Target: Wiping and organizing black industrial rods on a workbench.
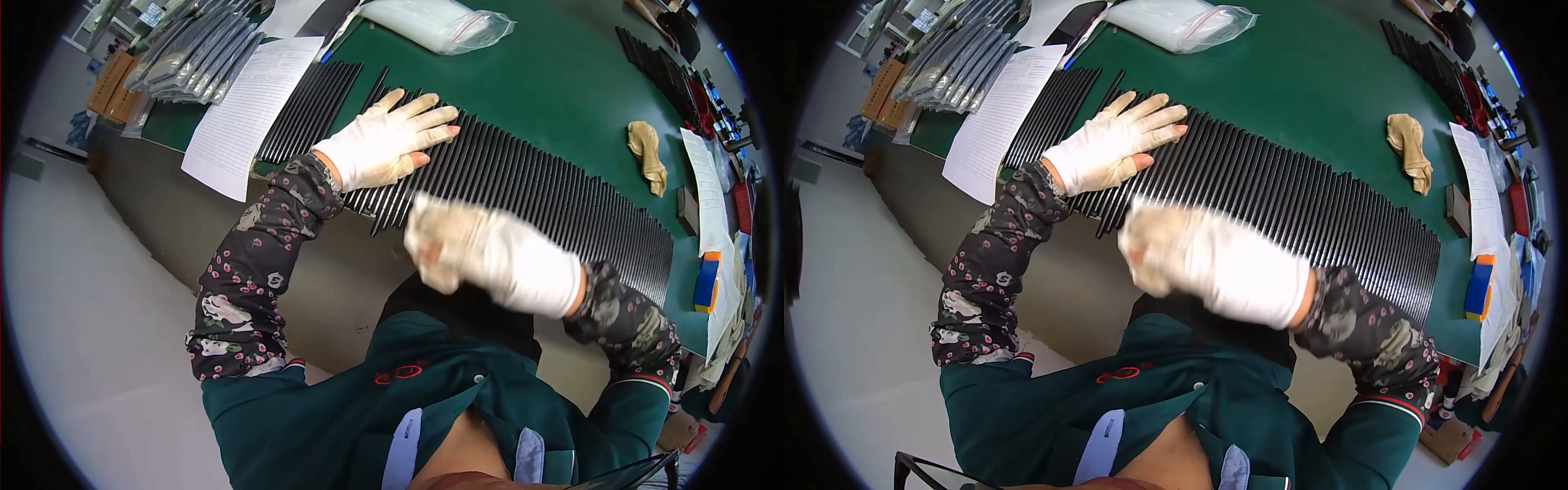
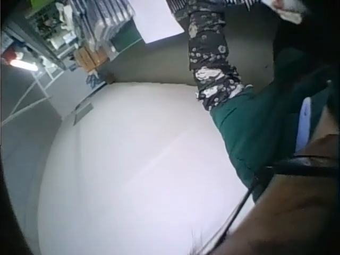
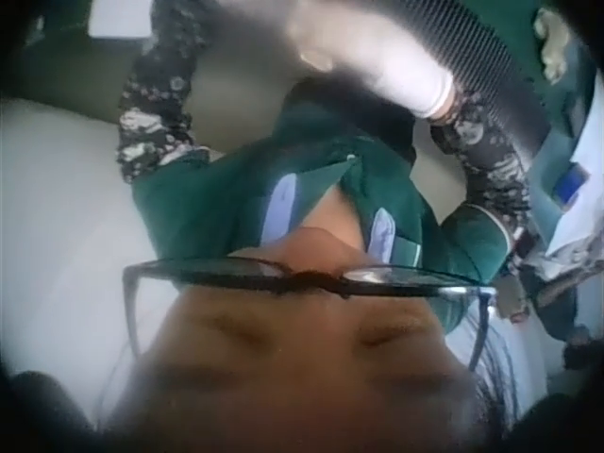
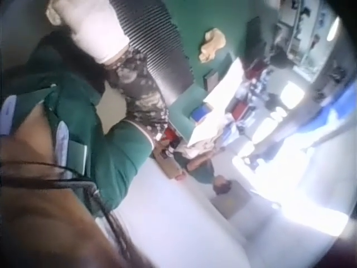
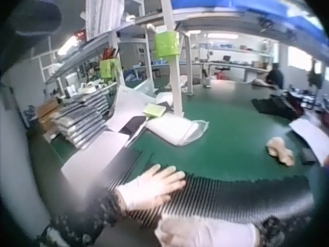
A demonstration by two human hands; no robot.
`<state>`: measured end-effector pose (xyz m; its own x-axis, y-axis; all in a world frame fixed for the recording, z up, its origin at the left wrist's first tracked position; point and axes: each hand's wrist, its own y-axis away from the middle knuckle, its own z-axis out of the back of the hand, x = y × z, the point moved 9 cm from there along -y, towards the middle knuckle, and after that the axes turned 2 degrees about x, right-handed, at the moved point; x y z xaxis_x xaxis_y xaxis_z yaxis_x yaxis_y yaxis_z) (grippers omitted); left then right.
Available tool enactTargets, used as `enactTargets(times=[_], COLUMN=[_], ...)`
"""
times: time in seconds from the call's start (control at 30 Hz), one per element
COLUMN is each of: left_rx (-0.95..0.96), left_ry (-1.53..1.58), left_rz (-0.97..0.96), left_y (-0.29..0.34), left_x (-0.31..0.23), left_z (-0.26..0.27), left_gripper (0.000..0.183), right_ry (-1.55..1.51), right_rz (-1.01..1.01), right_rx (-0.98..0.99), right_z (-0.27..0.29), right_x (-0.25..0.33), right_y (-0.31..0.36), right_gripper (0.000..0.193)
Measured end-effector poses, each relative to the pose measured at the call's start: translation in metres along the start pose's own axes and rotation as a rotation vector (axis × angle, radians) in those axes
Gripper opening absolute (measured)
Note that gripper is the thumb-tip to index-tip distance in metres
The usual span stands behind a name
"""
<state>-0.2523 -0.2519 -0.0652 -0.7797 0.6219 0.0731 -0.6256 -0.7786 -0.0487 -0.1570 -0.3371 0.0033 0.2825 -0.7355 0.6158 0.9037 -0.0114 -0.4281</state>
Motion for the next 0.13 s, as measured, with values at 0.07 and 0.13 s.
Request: enactTargets(times=[0.07,0.13], left_rx=[0.018,-0.026], left_ry=[0.009,0.043], left_rz=[0.032,-0.011], left_y=[-0.007,-0.009], left_x=[0.002,-0.002], left_z=[0.003,-0.001], left_gripper=[0.061,0.061], right_ry=[0.478,0.471], right_rz=[-0.143,-0.262], right_rx=[-0.191,0.011], right_z=[0.028,-0.014], right_x=[-0.035,-0.053], right_y=[0.005,0.010], right_gripper=[0.022,0.050])
